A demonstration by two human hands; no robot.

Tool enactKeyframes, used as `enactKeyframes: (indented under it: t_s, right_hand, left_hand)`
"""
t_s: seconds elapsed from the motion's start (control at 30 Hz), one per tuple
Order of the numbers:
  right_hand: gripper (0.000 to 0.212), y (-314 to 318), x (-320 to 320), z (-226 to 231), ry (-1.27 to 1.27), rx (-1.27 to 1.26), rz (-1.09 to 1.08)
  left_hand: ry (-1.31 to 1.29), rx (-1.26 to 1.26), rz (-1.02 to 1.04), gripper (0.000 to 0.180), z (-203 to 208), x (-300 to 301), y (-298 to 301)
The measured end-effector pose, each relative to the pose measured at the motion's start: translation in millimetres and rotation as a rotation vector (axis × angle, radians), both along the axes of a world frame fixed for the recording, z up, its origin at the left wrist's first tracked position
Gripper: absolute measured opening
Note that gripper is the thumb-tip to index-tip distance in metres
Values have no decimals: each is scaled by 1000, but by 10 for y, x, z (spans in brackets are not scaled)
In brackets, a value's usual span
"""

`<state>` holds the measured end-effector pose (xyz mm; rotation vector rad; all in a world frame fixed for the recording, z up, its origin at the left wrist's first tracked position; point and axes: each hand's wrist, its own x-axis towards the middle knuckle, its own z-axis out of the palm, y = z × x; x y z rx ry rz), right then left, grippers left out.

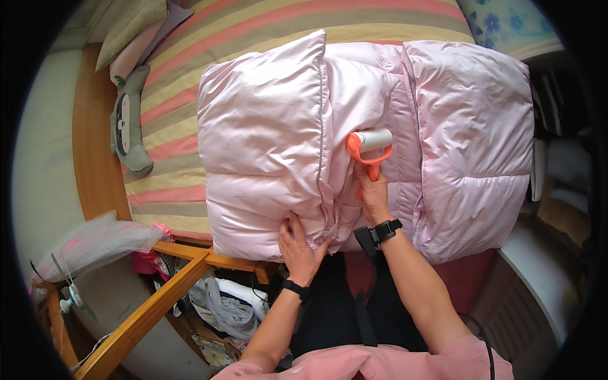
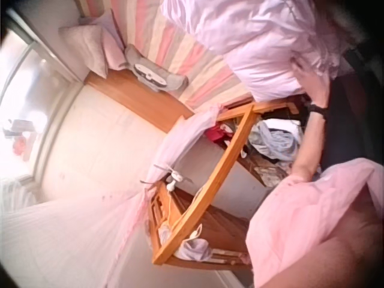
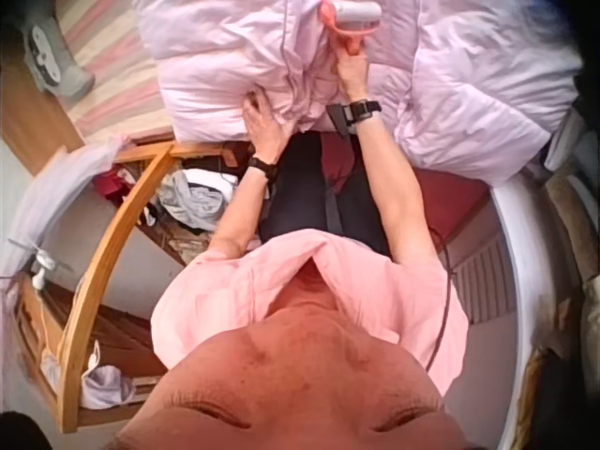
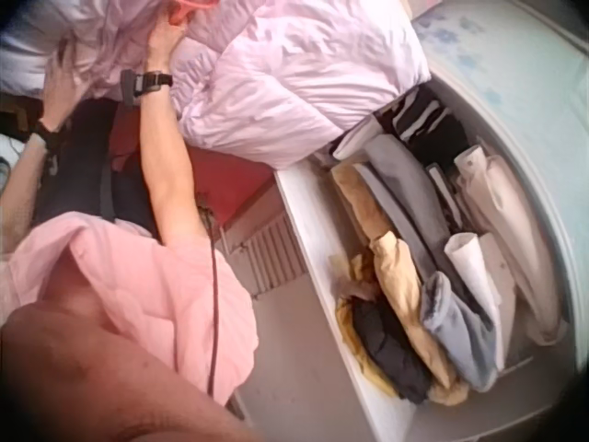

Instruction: The person uses a lint roller to clean a pink comforter on a bed. They roll the tool across the surface, lift and reposition the comforter to access different areas, and continue rolling until the entire visible surface is treated.

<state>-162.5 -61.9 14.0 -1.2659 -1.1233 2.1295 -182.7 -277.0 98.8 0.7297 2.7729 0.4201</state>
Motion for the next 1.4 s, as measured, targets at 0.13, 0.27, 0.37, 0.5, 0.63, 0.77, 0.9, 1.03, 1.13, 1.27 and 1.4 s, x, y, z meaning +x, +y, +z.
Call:
enactKeyframes:
  t_s: [0.13,0.27,0.37,0.5,0.63,0.77,0.9,1.03,1.13,1.27,1.4]
  right_hand:
    - [14,76,-572,335,45,-18,174]
    - [12,-93,-1234,880,343,-134,277]
    - [14,-83,-1392,972,359,17,395]
    - [28,484,-1199,476,255,117,323]
    - [22,1133,-385,51,-195,253,88]
    - [28,869,578,129,-20,89,59]
    - [34,73,1044,223,76,-150,268]
    - [29,-457,1054,159,-182,-210,341]
    - [17,-566,997,80,-198,-149,216]
    - [20,-449,984,5,-155,-223,244]
    - [21,-390,918,-58,-26,-246,271]
  left_hand:
    - [-295,170,73,87,-103,-176,-13]
    - [-287,201,1,59,468,54,-351]
    - [-172,259,-137,53,669,197,-310]
    - [-329,185,-258,76,212,47,248]
    - [-472,203,-262,97,-296,22,550]
    - [-428,456,-118,81,-200,267,236]
    - [-459,581,59,68,336,316,-182]
    - [-730,801,290,62,977,227,-458]
    - [-248,701,53,58,1164,-574,-582]
    - [53,1067,322,45,1622,-1949,-335]
    - [-334,1680,284,31,2109,-2394,186]
